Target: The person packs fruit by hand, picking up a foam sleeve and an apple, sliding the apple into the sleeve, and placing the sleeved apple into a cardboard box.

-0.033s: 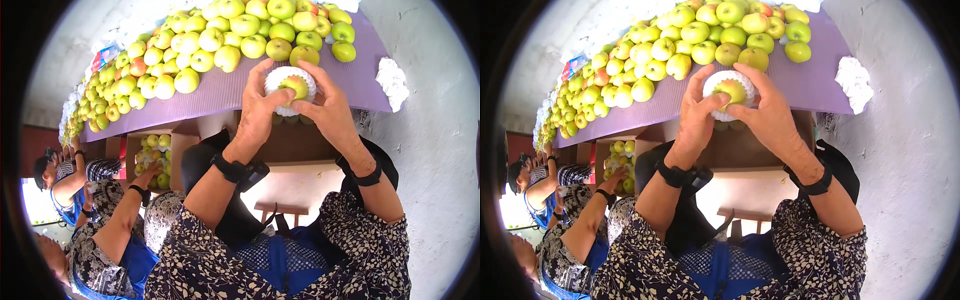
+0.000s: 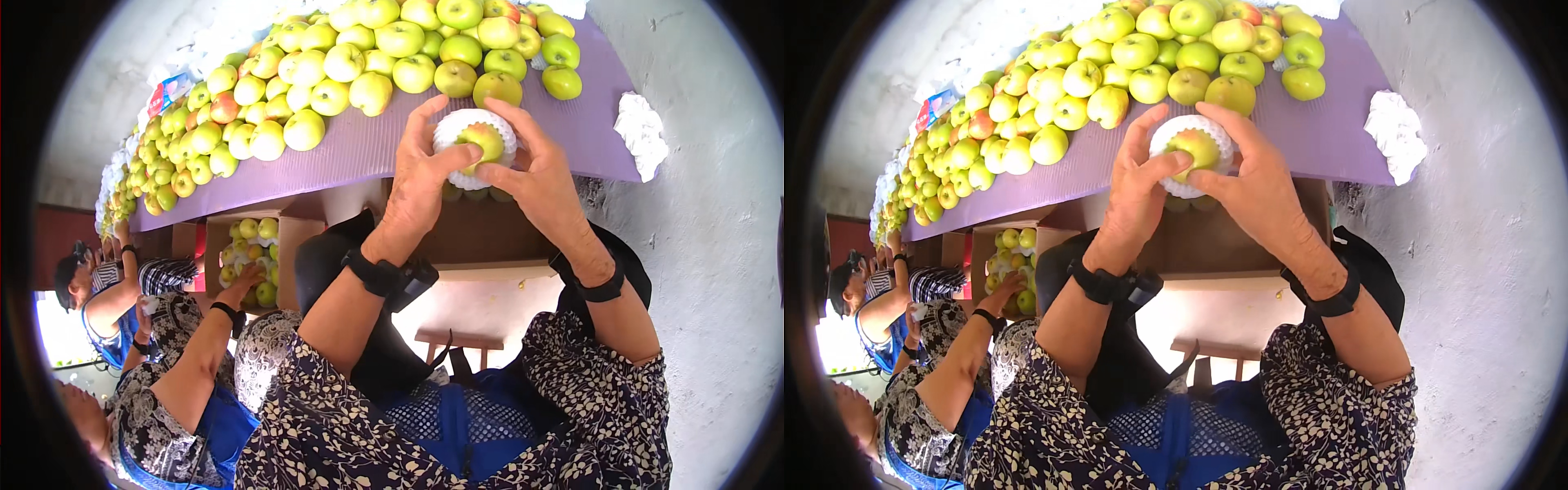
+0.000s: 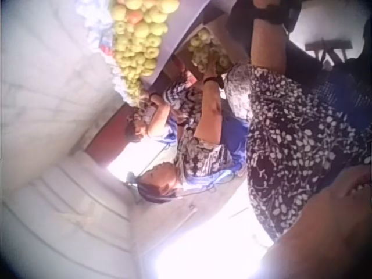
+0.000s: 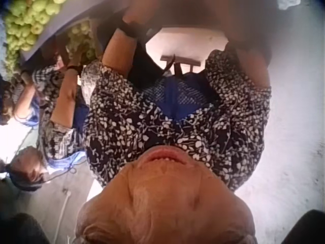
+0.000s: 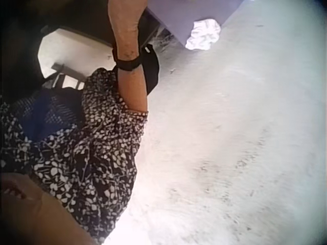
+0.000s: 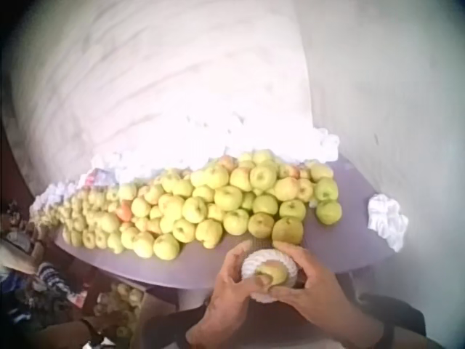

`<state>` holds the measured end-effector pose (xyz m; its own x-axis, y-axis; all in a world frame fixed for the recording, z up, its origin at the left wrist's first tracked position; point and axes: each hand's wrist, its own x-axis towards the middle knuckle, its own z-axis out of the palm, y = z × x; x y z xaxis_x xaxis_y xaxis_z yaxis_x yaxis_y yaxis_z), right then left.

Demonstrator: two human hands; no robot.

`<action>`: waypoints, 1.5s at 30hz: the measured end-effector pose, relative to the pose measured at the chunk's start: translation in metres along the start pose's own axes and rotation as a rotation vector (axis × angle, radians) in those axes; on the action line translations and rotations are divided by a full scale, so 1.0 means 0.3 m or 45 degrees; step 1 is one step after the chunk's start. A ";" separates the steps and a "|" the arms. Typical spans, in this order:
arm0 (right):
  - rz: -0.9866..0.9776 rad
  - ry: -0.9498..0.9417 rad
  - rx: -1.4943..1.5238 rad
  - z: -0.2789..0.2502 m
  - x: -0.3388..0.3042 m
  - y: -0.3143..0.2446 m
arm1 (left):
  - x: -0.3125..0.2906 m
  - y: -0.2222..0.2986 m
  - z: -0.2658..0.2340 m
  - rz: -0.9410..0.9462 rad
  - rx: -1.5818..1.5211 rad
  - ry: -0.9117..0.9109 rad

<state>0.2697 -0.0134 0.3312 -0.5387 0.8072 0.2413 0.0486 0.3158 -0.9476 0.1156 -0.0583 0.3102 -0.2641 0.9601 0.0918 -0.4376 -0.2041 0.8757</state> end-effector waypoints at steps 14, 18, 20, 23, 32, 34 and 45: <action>0.134 -0.094 0.136 -0.004 0.024 0.038 | 0.001 -0.001 -0.040 -0.185 0.175 -0.096; 0.202 -0.109 0.269 -0.018 0.030 0.049 | -0.004 0.012 -0.027 -0.214 0.115 -0.126; 0.230 -0.072 0.263 -0.030 0.034 0.043 | -0.002 0.021 -0.028 -0.222 0.098 -0.139; 0.265 -0.039 0.245 -0.050 0.040 0.055 | 0.014 0.004 -0.042 -0.290 -0.196 -0.100; 0.312 -0.030 0.497 -0.038 0.033 0.033 | 0.010 -0.020 -0.068 -0.257 -0.012 -0.091; 0.339 -0.053 0.570 -0.037 0.032 0.018 | 0.010 -0.022 -0.067 -0.222 -0.142 -0.078; 0.288 0.081 0.806 -0.024 0.037 0.003 | 0.003 -0.013 -0.055 -0.038 0.090 0.143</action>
<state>0.2698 -0.0006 0.3345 -0.5220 0.8528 0.0159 -0.3578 -0.2020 -0.9117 0.1028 -0.0597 0.2992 -0.3484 0.9372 0.0147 -0.3863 -0.1578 0.9088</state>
